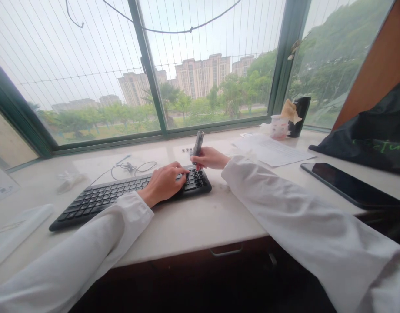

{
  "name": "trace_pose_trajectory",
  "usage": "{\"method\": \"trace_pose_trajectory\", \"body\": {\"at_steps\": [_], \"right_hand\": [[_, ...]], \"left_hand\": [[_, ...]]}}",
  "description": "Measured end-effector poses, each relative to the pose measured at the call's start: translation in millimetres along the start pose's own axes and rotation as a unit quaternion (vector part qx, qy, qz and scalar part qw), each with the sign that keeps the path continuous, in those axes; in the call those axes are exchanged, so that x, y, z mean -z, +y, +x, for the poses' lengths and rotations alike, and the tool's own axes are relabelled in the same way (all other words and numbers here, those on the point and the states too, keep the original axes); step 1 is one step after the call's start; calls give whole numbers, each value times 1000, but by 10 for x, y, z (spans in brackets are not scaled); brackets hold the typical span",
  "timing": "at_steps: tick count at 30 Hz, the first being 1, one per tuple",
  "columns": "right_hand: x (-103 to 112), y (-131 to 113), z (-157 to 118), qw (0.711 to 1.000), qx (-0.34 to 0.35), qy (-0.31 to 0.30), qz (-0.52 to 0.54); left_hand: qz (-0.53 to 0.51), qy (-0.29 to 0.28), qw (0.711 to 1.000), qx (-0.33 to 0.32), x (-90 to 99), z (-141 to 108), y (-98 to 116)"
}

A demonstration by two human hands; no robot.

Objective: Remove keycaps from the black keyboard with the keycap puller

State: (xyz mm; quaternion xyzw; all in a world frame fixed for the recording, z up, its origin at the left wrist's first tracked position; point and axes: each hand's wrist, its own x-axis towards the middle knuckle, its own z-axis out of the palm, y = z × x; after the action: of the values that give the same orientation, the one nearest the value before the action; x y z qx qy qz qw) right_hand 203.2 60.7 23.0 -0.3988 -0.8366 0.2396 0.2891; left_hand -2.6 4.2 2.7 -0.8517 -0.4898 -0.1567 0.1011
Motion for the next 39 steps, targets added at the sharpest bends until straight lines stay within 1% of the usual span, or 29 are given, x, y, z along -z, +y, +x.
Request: {"method": "trace_pose_trajectory", "body": {"at_steps": [8, 23, 32, 39], "right_hand": [[-38, -4, 5, 999, -3, 30, -22], [-76, 40, 17, 999, 6, 48, -9], [-81, 9, -7, 997, 25, 66, -16], [-92, 16, 12, 997, 32, 65, -38]], "left_hand": [[-12, 5, 1000, 10, -16, 4, -1], [-32, -4, 999, -11, -17, 10, -9], [-37, 3, 999, -19, -48, 16, -28], [-32, 4, 999, -22, -56, 17, -34]]}}
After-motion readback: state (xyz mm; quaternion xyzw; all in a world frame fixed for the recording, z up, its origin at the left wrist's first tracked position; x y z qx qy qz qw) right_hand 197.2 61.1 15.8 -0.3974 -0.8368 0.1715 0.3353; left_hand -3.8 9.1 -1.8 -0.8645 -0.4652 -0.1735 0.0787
